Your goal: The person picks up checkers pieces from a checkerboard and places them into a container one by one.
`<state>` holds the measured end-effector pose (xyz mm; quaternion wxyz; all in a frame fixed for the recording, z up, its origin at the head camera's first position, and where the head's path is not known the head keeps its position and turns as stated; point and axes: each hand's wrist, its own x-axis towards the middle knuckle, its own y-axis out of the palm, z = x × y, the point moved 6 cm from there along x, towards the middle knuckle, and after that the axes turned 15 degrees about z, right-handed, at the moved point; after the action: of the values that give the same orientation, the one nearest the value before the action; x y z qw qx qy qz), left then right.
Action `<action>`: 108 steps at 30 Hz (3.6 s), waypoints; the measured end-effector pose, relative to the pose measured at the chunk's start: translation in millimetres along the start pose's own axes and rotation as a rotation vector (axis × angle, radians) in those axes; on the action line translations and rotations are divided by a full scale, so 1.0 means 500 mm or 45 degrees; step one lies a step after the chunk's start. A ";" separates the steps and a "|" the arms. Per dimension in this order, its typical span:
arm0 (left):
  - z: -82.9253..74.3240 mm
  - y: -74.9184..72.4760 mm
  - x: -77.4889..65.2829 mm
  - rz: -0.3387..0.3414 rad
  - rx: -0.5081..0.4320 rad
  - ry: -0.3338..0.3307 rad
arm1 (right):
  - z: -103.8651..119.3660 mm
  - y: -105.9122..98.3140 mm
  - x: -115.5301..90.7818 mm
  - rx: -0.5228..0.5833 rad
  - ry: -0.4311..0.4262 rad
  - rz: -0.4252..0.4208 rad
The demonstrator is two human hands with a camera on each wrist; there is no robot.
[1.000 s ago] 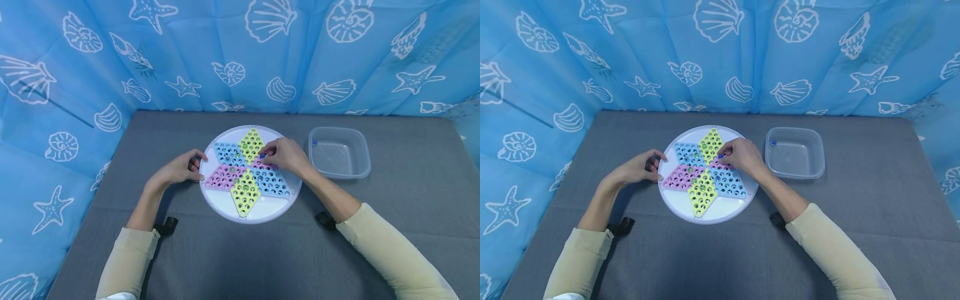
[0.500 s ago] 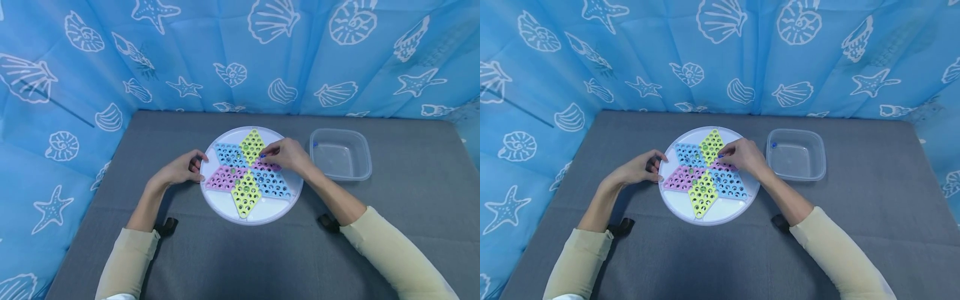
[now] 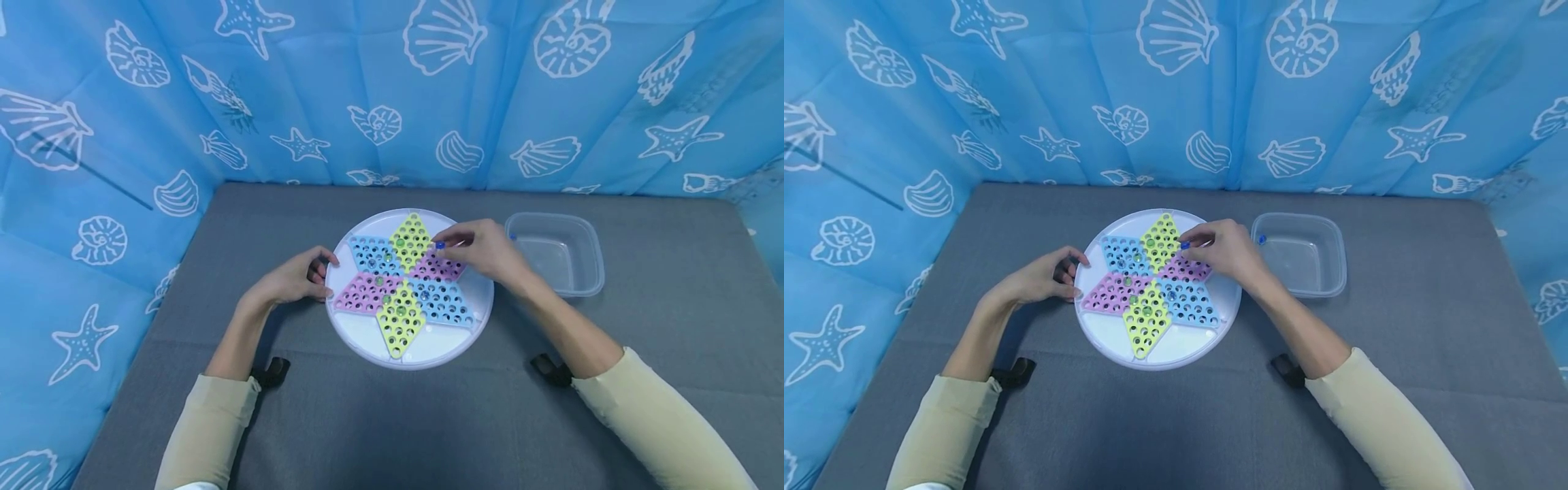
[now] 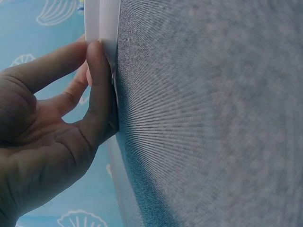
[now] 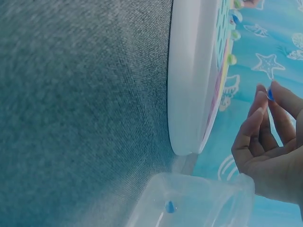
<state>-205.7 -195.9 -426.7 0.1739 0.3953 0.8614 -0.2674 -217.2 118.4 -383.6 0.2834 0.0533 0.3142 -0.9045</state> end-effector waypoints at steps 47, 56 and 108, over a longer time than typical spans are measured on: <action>-0.001 0.001 0.002 0.021 -0.037 0.022 | -0.123 -0.152 -0.148 -0.006 0.140 -0.277; 0.003 0.001 -0.001 -0.001 -0.023 -0.017 | -0.149 -0.142 -0.130 -0.030 0.196 -0.213; 0.005 0.005 0.002 0.031 -0.017 0.027 | -0.211 -0.118 -0.078 -0.095 0.522 0.019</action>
<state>-204.1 -195.7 -430.0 0.1709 0.4072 0.8601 -0.2553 -225.4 238.2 -425.0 0.2222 0.2281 0.3982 -0.8603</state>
